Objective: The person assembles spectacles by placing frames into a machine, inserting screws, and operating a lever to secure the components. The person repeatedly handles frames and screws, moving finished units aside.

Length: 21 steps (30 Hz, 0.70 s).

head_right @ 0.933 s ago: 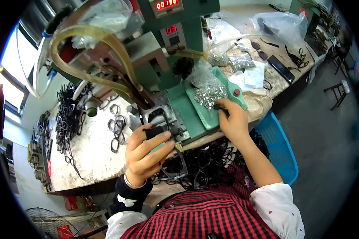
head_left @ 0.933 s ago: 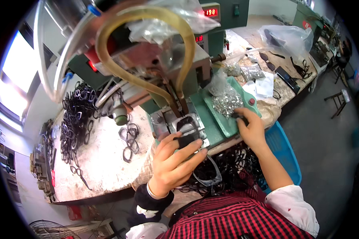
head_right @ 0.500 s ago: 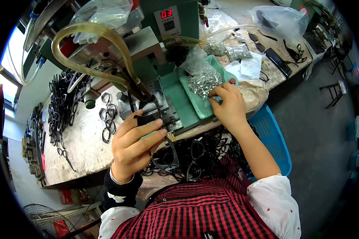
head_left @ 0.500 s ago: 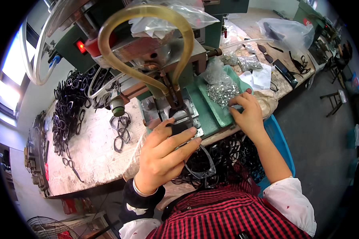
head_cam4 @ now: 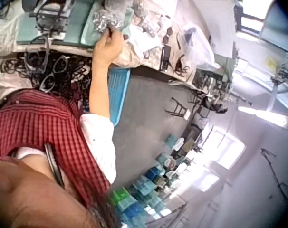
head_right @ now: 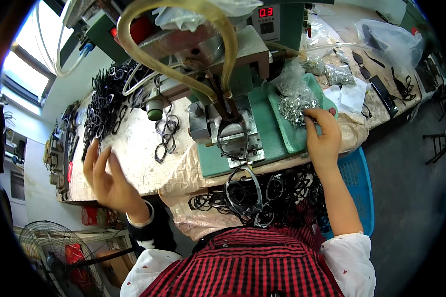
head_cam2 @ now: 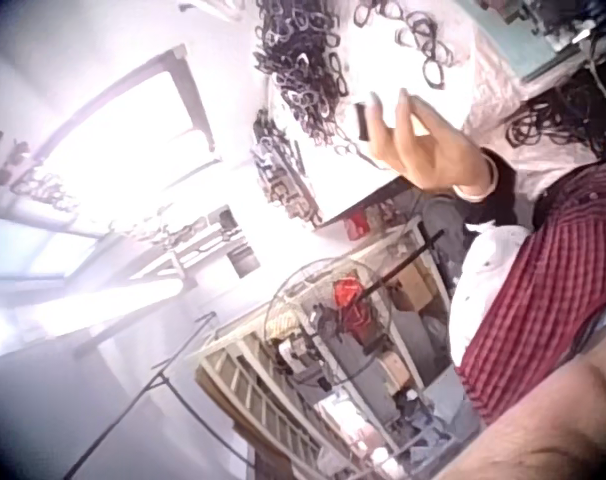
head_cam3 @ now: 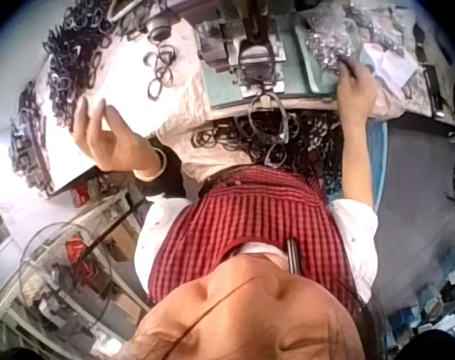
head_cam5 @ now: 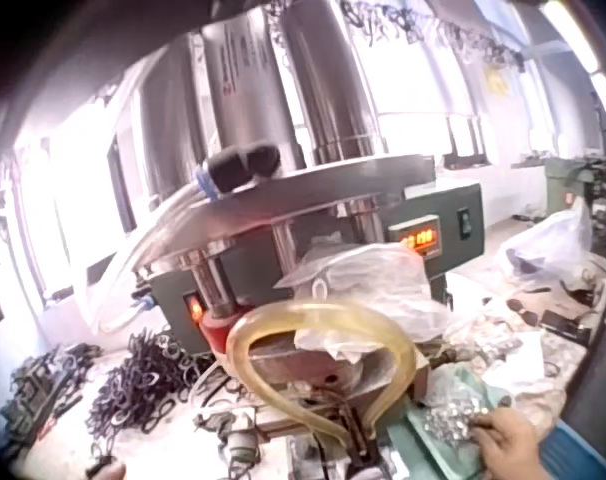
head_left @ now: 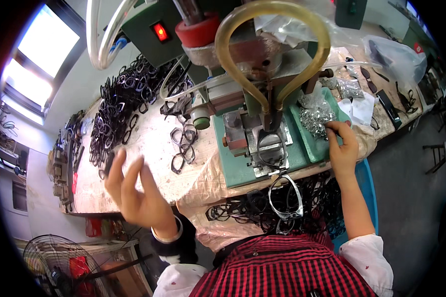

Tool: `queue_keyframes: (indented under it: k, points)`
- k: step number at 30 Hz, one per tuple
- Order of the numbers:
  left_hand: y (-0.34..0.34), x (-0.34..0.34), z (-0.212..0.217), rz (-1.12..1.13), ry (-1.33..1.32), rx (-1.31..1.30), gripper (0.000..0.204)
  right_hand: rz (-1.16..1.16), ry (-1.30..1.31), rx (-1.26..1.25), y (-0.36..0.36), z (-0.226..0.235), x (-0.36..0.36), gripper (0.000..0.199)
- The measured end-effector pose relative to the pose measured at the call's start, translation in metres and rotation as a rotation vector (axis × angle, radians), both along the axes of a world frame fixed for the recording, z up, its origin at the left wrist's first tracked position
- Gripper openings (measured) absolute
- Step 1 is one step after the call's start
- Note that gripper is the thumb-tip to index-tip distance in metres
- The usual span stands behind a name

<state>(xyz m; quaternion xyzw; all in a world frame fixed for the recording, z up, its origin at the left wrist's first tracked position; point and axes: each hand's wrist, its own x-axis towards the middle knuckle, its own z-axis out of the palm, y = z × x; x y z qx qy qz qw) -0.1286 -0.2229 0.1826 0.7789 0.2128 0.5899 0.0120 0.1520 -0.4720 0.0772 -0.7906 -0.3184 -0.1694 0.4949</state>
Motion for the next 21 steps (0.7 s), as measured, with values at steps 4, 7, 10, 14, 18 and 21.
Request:
queue_keyframes:
  k: [4,7,10,14,18,21]
  points:
    - [0.079,0.027,-0.042,0.173,0.487,-0.004,0.014,-0.022,-0.036,0.012,0.017,0.017,-0.004,0.011]
    - [0.116,0.030,-0.109,0.311,0.886,-0.157,0.015,-0.011,0.047,0.020,0.018,0.010,-0.005,0.008]
    - [0.132,0.013,-0.139,0.097,0.645,-0.231,0.013,-0.067,-0.082,-0.079,-0.008,0.001,-0.008,0.010]
    - [0.102,0.006,-0.098,-0.037,0.216,-0.301,0.003,-0.254,-0.034,-0.071,-0.063,-0.003,-0.021,0.013]
    - [0.083,-0.003,-0.097,-0.312,-0.175,-0.731,0.008,-0.074,0.137,-0.002,-0.060,0.012,-0.034,0.018]
    - [0.059,0.023,-0.079,-0.434,-0.254,-0.806,0.006,0.263,0.151,0.061,-0.016,0.058,-0.043,0.023]
